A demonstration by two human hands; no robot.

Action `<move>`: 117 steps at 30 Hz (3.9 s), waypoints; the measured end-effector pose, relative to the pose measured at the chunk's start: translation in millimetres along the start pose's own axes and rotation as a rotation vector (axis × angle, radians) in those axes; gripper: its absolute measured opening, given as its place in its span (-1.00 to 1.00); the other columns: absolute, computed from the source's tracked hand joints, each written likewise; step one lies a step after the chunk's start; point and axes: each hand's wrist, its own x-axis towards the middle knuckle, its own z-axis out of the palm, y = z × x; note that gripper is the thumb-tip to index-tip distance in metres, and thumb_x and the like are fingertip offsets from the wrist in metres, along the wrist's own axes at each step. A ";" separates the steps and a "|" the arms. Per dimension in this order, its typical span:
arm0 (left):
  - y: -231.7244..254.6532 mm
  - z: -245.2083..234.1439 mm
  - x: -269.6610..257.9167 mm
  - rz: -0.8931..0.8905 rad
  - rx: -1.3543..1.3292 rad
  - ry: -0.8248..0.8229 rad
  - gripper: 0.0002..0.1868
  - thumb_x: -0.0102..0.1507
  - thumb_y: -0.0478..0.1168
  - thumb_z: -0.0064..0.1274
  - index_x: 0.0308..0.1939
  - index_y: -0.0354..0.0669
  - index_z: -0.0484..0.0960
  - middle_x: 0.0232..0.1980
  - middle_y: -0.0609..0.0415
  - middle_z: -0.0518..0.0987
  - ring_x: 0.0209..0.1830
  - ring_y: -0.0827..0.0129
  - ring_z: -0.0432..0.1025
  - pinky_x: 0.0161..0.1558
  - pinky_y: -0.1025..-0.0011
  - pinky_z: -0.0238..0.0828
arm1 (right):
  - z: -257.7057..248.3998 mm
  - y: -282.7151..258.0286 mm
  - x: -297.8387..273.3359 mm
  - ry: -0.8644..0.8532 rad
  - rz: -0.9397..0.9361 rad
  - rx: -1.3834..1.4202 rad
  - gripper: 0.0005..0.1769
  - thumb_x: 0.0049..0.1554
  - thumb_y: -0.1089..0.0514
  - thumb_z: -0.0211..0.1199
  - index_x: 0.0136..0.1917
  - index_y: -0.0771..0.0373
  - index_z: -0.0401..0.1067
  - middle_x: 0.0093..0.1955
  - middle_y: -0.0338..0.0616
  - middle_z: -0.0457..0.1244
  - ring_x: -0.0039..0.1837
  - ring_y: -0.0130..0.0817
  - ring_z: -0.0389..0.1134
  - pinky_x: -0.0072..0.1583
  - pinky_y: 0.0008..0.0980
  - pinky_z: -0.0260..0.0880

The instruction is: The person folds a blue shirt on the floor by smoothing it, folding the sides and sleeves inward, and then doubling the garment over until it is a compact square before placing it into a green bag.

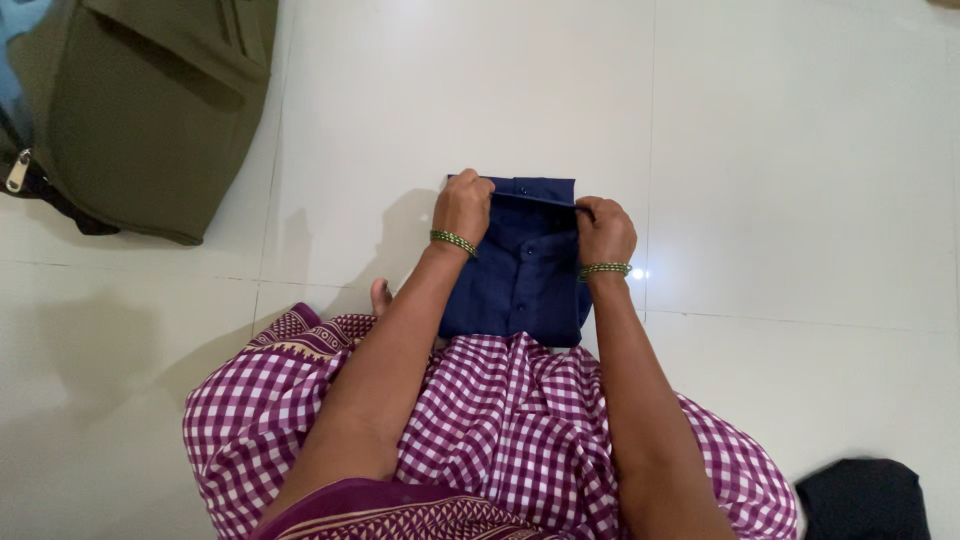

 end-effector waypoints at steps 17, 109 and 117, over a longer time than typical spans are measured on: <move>-12.0 -29.9 15.7 -0.037 0.022 -0.472 -0.85 0.01 -0.18 0.42 -0.42 -0.02 0.74 -0.18 0.19 0.70 0.07 0.18 0.48 0.14 0.22 0.43 | -13.4 23.6 12.6 -0.436 -0.115 0.180 -0.73 -0.05 0.23 0.51 -0.03 0.14 0.63 0.21 -0.14 0.40 0.15 -0.21 0.41 0.16 -0.23 0.44; 34.3 46.8 -97.0 -0.130 0.264 -0.156 -0.41 0.42 0.03 -0.22 0.43 -0.25 0.34 0.54 -0.18 0.25 0.58 0.03 0.06 0.54 0.05 -0.14 | 98.6 13.5 -68.4 -0.228 -0.169 -0.086 -0.27 0.36 -0.08 -0.09 0.64 0.35 -0.06 0.68 0.19 -0.12 0.69 0.10 -0.16 0.58 0.07 -0.20; 32.0 19.2 -116.1 0.017 0.320 -0.305 -0.29 0.39 0.12 -0.27 0.56 -0.14 0.19 0.64 -0.03 0.12 0.65 0.16 -0.03 0.58 0.10 -0.23 | 84.6 -1.7 -102.3 -0.342 0.013 -0.251 -0.20 0.33 -0.20 -0.19 0.64 0.32 -0.13 0.71 0.16 -0.29 0.70 0.03 -0.35 0.54 0.12 -0.36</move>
